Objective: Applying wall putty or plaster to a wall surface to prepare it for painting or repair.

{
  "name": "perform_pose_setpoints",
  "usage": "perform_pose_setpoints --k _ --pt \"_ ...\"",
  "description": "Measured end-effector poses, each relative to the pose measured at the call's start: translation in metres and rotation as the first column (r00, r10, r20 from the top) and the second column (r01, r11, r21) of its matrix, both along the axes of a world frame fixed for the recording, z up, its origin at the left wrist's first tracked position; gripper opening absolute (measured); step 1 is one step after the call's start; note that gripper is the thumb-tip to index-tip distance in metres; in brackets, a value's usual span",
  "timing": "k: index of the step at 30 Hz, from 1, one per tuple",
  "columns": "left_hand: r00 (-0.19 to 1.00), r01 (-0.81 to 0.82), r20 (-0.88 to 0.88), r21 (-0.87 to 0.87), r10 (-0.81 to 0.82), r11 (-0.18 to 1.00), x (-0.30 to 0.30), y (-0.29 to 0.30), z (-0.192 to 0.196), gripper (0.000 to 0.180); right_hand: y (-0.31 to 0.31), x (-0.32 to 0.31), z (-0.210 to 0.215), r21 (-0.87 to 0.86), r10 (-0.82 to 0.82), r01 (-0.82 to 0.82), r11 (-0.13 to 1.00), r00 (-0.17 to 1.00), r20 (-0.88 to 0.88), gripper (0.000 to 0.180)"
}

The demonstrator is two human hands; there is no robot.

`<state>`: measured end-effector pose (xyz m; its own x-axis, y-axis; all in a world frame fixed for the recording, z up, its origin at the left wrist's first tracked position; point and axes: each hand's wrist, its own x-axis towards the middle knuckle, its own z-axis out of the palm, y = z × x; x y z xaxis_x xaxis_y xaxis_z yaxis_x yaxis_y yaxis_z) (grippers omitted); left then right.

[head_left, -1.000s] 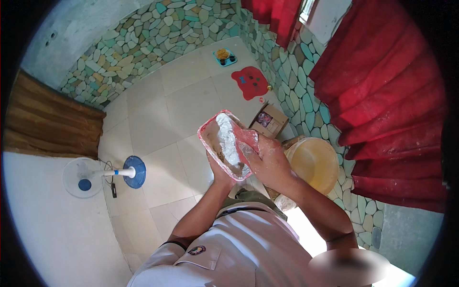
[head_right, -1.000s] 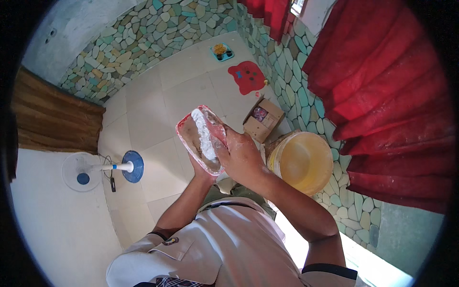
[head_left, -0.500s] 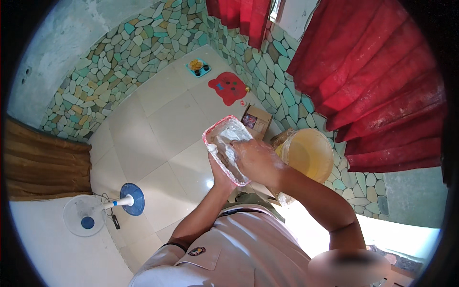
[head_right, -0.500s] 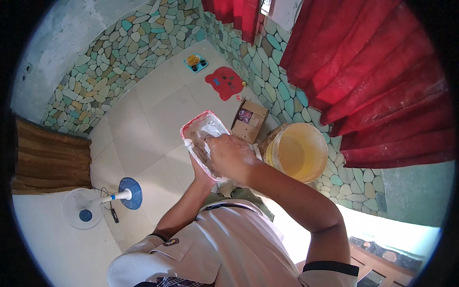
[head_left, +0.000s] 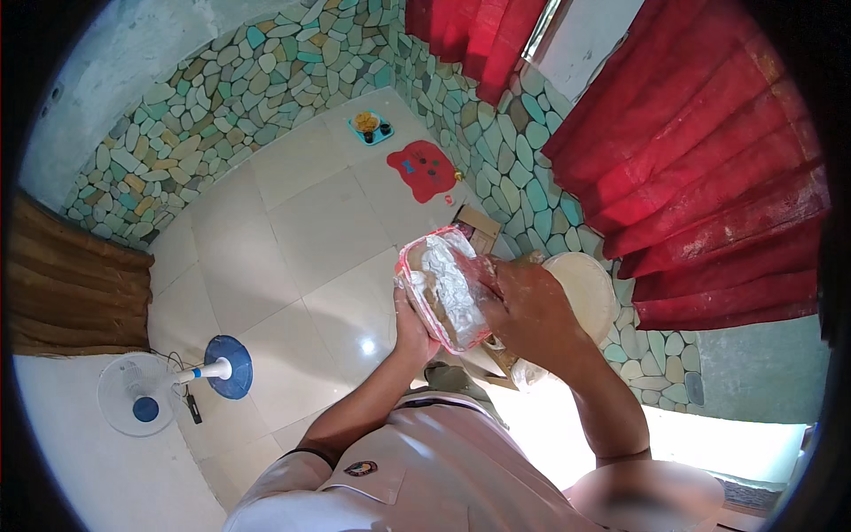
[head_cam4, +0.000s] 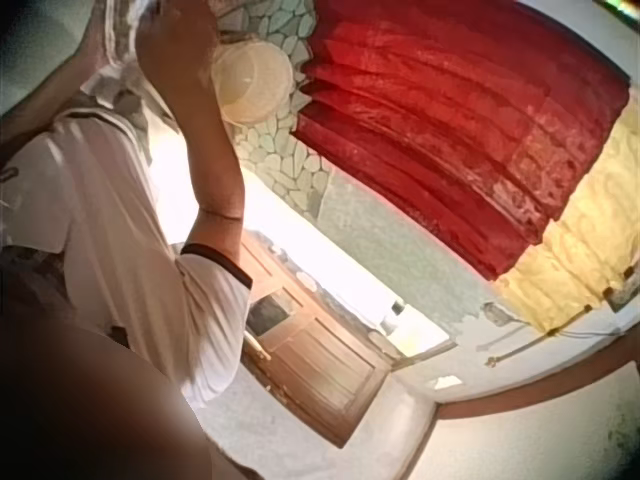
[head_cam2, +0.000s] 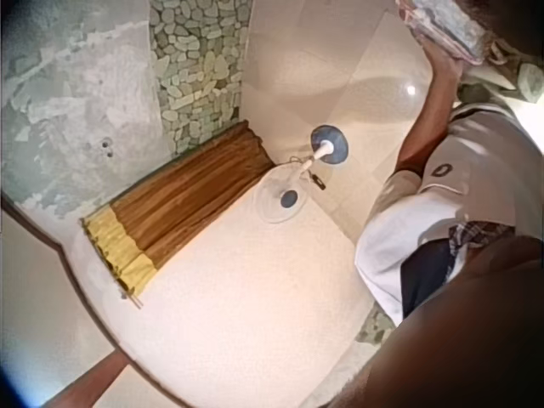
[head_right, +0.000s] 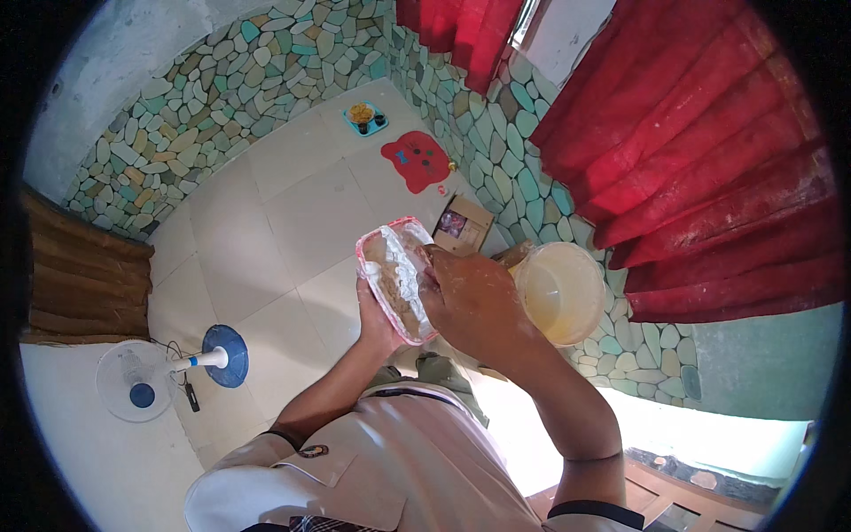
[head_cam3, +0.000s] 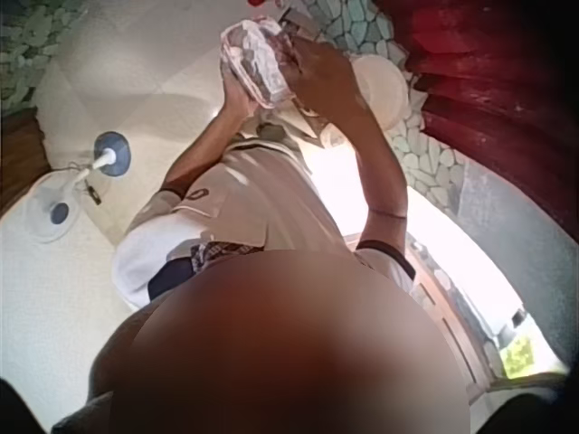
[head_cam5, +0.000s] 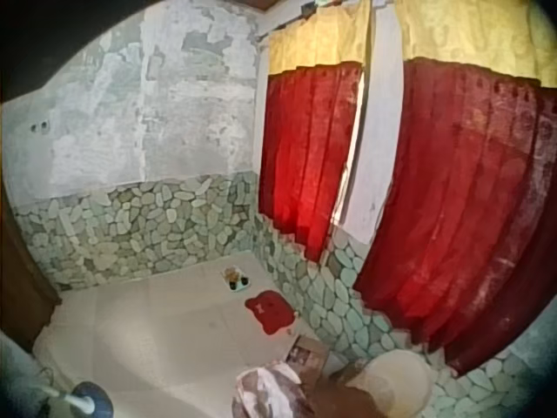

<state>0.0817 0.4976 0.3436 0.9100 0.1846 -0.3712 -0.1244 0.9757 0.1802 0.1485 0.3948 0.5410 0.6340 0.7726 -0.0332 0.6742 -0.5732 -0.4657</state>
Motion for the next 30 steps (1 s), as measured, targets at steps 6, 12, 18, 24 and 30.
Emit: perform_pose_setpoints --k 6,12,18,24,30 --pt "0.995 -0.016 -0.093 0.119 0.027 0.993 -0.014 0.004 0.007 0.067 0.000 -0.017 -0.008 0.074 0.014 -0.008 0.997 0.997 -0.075 0.030" --pt "0.995 -0.009 -0.096 0.091 0.018 0.996 -0.022 0.012 0.014 0.062 -0.001 -0.025 -0.026 0.128 0.080 -0.069 0.989 0.994 -0.080 0.031" --pt "0.997 -0.019 -0.068 0.082 0.024 0.996 -0.029 0.016 0.011 0.061 0.001 -0.029 -0.034 0.094 0.012 -0.017 0.995 0.998 0.056 0.029" --pt "0.995 -0.021 -0.092 0.102 0.031 0.995 -0.035 0.020 0.001 0.061 0.006 -0.039 -0.023 0.168 0.090 -0.076 0.983 0.993 -0.080 0.029" --pt "0.995 -0.005 -0.094 0.089 0.013 0.996 -0.036 0.016 0.011 0.064 0.005 -0.038 -0.045 0.192 0.099 -0.084 0.978 0.993 -0.068 0.029"
